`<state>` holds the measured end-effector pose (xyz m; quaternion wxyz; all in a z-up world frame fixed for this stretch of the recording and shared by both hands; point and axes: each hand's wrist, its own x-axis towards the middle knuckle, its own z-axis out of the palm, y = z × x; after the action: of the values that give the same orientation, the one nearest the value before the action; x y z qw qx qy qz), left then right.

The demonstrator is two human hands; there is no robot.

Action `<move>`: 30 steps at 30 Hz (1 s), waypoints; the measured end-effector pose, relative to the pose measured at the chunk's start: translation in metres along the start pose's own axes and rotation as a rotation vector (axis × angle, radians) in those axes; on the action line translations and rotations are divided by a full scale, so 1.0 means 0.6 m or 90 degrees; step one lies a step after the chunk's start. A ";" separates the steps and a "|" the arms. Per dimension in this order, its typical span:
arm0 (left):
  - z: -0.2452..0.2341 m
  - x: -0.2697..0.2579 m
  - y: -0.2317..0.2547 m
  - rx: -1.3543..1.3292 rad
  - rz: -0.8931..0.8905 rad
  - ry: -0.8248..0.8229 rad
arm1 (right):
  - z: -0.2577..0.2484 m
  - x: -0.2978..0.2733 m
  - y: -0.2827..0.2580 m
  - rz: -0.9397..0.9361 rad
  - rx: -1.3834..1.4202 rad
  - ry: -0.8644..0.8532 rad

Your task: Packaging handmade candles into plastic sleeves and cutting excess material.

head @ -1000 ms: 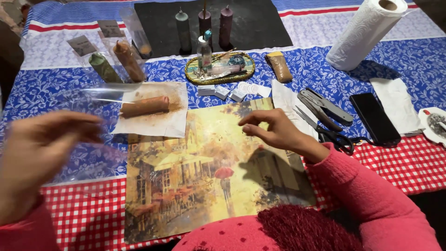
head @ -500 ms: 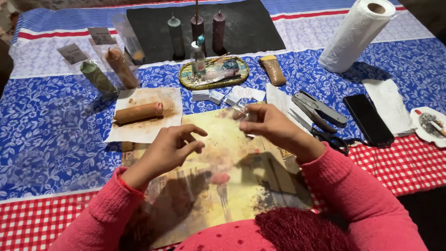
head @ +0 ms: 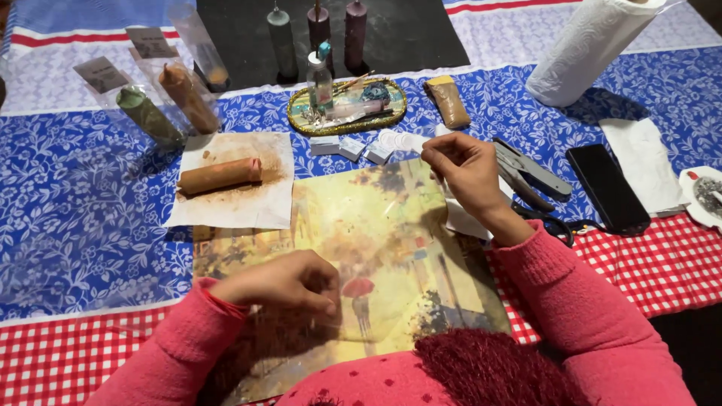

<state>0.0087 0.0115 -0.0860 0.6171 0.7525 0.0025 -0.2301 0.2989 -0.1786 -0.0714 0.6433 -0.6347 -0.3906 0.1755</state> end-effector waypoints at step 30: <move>-0.050 -0.174 -0.116 0.492 -0.438 0.650 | -0.006 0.007 0.016 0.020 -0.120 -0.087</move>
<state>-0.0945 0.0852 -0.1098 0.1218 0.8868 0.4455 -0.0156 0.3069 -0.1770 -0.0787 0.5496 -0.6850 -0.4385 0.1907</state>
